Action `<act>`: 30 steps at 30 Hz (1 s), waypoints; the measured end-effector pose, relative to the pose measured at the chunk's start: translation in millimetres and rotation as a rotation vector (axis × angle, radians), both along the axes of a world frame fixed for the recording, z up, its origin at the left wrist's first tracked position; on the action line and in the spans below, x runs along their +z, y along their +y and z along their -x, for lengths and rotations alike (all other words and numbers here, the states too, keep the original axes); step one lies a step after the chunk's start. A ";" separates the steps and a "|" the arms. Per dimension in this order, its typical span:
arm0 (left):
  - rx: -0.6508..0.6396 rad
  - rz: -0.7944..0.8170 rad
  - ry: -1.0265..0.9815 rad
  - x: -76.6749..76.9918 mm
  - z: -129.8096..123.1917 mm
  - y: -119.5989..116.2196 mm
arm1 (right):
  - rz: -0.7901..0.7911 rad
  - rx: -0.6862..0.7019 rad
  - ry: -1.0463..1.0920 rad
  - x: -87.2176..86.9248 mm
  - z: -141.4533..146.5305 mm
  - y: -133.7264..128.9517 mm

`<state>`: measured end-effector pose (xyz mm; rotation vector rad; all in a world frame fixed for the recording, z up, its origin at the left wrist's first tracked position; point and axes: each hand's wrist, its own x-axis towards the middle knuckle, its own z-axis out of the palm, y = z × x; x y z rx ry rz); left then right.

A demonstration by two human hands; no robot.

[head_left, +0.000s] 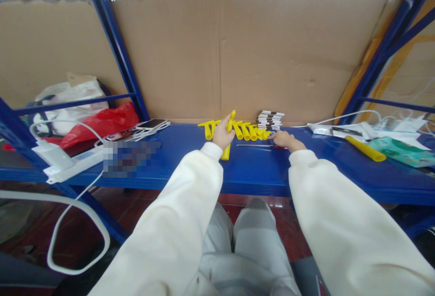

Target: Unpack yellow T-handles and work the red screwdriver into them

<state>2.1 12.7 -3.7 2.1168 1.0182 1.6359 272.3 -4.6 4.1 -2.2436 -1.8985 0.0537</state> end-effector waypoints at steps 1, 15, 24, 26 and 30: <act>0.001 0.000 0.001 0.1 0.0 -0.1 | 0.002 0.000 0.003 0.0 0.1 0.1; 0.012 -0.021 0.029 1.5 -0.4 0.6 | -0.047 0.010 -0.031 5.0 13.0 -9.5; -0.004 -0.042 0.023 3.1 -0.3 -2.0 | -0.010 0.053 -0.037 2.1 14.5 -6.2; 0.002 -0.035 0.029 3.4 -0.2 -2.2 | -0.004 0.050 -0.034 2.3 14.8 -6.6; 0.019 -0.008 0.060 3.1 0.0 -2.2 | -0.002 0.046 -0.017 2.7 16.5 -7.9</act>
